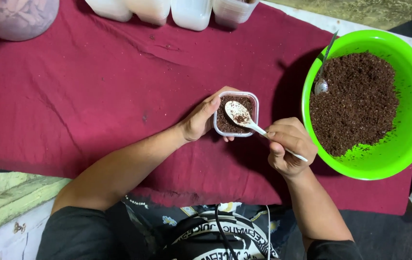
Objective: Filling small plastic containers with brown granular material using a spoon from a larger bowl.
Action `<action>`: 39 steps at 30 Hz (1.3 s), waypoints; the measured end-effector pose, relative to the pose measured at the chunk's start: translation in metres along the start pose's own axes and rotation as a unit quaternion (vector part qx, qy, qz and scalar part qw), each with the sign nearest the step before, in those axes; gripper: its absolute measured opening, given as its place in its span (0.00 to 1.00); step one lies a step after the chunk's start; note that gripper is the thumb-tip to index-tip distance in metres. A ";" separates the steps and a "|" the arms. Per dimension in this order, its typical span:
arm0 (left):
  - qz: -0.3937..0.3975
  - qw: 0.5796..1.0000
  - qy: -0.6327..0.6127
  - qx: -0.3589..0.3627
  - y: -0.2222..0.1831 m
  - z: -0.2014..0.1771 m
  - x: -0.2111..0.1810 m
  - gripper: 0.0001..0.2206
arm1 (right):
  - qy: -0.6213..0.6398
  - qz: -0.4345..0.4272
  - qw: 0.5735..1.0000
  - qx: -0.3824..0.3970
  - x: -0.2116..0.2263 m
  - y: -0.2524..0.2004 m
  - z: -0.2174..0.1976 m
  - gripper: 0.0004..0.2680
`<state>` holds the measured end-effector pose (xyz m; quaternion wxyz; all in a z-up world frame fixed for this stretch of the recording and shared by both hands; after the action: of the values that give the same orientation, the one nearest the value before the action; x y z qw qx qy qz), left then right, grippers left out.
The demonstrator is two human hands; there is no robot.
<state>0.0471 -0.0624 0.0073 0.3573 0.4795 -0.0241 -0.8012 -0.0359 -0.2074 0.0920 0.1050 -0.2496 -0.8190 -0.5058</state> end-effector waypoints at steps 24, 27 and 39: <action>0.017 1.000 0.013 0.003 0.004 0.011 -0.010 0.30 | -0.075 -0.023 0.997 0.023 0.006 0.004 -0.002 0.10; 0.028 0.999 0.017 0.002 0.002 0.005 -0.008 0.29 | -0.091 -0.019 0.995 0.027 0.009 0.008 0.002 0.10; 0.031 0.999 0.008 -0.011 -0.002 -0.007 0.002 0.29 | -0.096 -0.029 0.995 0.005 0.009 -0.001 -0.002 0.10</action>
<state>0.0510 -0.0594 0.0012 0.3877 0.4810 -0.0277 -0.7858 -0.0441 -0.2066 0.0960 0.0127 -0.2724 -0.8347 -0.4784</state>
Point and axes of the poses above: each hand's wrist, its own y-axis towards the middle knuckle, its own z-axis out of the palm, x = y × z, the point moved 9 cm from there along y, towards the middle knuckle, and after that the axes turned 15 degrees about x, right-handed, at the moved point
